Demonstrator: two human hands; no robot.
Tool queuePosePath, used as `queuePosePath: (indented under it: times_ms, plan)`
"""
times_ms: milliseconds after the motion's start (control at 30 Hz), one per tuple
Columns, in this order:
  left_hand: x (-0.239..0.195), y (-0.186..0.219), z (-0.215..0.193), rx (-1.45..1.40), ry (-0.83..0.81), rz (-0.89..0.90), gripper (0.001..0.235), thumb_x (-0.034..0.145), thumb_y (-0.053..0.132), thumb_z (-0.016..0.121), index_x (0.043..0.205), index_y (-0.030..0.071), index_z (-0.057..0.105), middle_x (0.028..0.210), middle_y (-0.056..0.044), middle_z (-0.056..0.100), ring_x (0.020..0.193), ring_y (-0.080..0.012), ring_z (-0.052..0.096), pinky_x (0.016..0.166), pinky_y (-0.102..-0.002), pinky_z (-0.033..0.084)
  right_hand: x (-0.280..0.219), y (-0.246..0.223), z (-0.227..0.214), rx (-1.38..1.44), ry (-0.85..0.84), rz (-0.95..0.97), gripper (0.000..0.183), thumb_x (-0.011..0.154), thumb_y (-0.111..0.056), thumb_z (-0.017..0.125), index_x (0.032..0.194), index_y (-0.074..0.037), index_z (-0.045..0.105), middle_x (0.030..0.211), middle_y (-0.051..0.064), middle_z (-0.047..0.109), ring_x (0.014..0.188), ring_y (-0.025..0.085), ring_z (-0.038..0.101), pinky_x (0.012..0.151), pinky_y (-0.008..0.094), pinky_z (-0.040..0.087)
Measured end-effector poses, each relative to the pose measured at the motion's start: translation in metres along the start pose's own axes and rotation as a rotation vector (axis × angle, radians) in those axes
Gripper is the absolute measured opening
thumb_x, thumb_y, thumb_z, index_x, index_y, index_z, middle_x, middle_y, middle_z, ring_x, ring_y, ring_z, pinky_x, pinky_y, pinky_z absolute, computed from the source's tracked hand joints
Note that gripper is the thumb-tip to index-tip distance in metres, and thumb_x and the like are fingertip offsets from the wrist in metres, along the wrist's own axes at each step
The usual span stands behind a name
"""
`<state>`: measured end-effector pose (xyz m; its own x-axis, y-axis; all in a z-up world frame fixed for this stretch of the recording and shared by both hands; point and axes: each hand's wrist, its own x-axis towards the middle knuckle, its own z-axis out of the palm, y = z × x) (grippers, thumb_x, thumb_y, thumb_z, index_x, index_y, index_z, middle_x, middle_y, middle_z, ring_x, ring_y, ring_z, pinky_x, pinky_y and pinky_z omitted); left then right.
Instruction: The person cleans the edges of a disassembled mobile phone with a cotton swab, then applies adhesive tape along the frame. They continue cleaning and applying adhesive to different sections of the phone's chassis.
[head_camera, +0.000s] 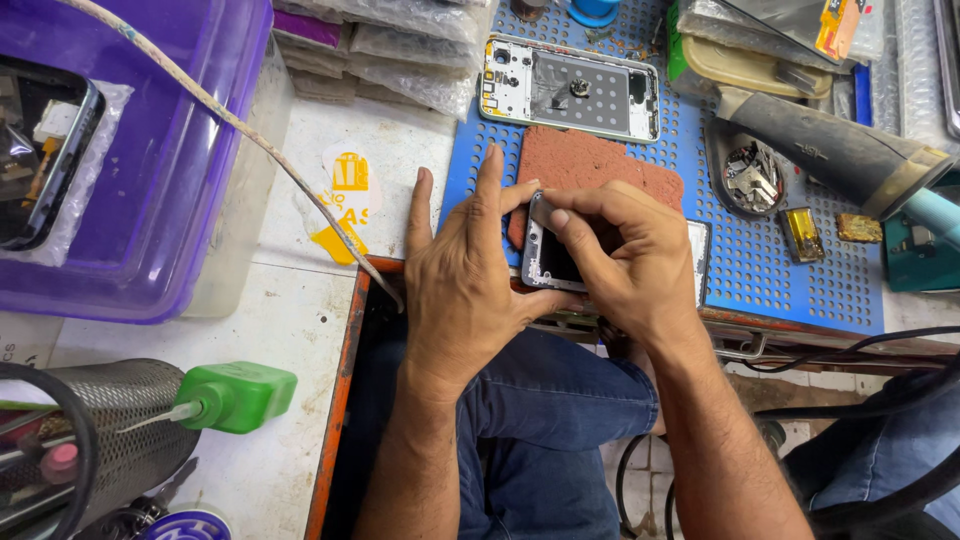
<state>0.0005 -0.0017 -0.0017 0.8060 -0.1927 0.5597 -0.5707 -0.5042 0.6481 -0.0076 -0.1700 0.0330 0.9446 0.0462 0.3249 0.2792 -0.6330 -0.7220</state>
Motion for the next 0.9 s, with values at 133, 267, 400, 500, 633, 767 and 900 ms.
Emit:
queuePosePath:
  times_ms: [133, 267, 400, 500, 633, 767, 900]
  plan:
    - [-0.0002, -0.0003, 0.0002, 0.000, 0.005, 0.006, 0.137, 0.054, 0.053, 0.097, 0.156, -0.001, 0.022, 0.131, -0.001, 0.070, 0.119, -0.0202, 0.067, 0.129, -0.054, 0.019, 0.0010, -0.0004, 0.0018, 0.001, 0.004, -0.007, 0.015, 0.099, -0.007, 0.072, 0.112, -0.002, 0.076, 0.090, 0.006, 0.072, 0.080, 0.010, 0.069, 0.069, 0.024, 0.054]
    - [-0.0014, -0.0015, 0.0005, -0.011, -0.001, -0.002, 0.138, 0.055, 0.053, 0.097, 0.157, -0.002, 0.021, 0.131, -0.001, 0.070, 0.119, -0.0199, 0.067, 0.130, -0.053, 0.020, -0.0004, 0.0017, 0.0054, -0.006, 0.084, 0.042, 0.015, 0.099, -0.007, 0.073, 0.113, -0.002, 0.076, 0.090, 0.006, 0.072, 0.078, 0.009, 0.069, 0.068, 0.024, 0.054]
    - [-0.0003, 0.0003, -0.0003, -0.003, 0.006, 0.006, 0.137, 0.056, 0.053, 0.098, 0.156, -0.001, 0.021, 0.130, -0.001, 0.070, 0.119, -0.0195, 0.067, 0.130, -0.053, 0.020, -0.0004, 0.0008, 0.0006, 0.020, -0.005, 0.010, 0.015, 0.099, -0.006, 0.072, 0.113, -0.002, 0.076, 0.089, 0.006, 0.072, 0.079, 0.010, 0.069, 0.069, 0.024, 0.054]
    - [0.0008, 0.0011, -0.0013, 0.003, 0.005, 0.005, 0.136, 0.056, 0.052, 0.096, 0.157, 0.000, 0.022, 0.131, -0.001, 0.070, 0.120, -0.0197, 0.067, 0.130, -0.053, 0.020, 0.0024, -0.0007, -0.0010, 0.006, -0.014, 0.004, 0.015, 0.098, -0.006, 0.072, 0.112, -0.002, 0.077, 0.088, 0.006, 0.072, 0.078, 0.010, 0.069, 0.069, 0.024, 0.053]
    - [-0.0017, -0.0014, 0.0005, -0.002, 0.008, 0.003, 0.137, 0.057, 0.055, 0.096, 0.157, -0.001, 0.022, 0.131, -0.001, 0.070, 0.120, -0.0196, 0.067, 0.130, -0.053, 0.020, -0.0002, 0.0010, 0.0036, -0.046, 0.090, 0.039, 0.015, 0.099, -0.007, 0.073, 0.112, -0.002, 0.077, 0.087, 0.006, 0.071, 0.075, 0.010, 0.067, 0.066, 0.024, 0.052]
    - [-0.0016, 0.0000, 0.0002, -0.012, 0.014, 0.004, 0.137, 0.056, 0.054, 0.096, 0.157, -0.001, 0.022, 0.130, -0.001, 0.070, 0.120, -0.0193, 0.067, 0.130, -0.053, 0.019, -0.0016, 0.0016, 0.0011, -0.008, 0.005, 0.010, 0.017, 0.098, -0.006, 0.072, 0.114, -0.002, 0.077, 0.085, 0.006, 0.070, 0.075, 0.011, 0.066, 0.067, 0.025, 0.051]
    - [0.0004, 0.0004, -0.0015, -0.008, 0.005, 0.001, 0.136, 0.056, 0.053, 0.096, 0.157, 0.000, 0.022, 0.132, -0.001, 0.070, 0.120, -0.0203, 0.067, 0.130, -0.053, 0.019, 0.0014, 0.0013, -0.0029, -0.006, -0.015, -0.009, 0.015, 0.098, -0.007, 0.072, 0.112, -0.002, 0.077, 0.088, 0.006, 0.071, 0.077, 0.011, 0.067, 0.069, 0.025, 0.052]
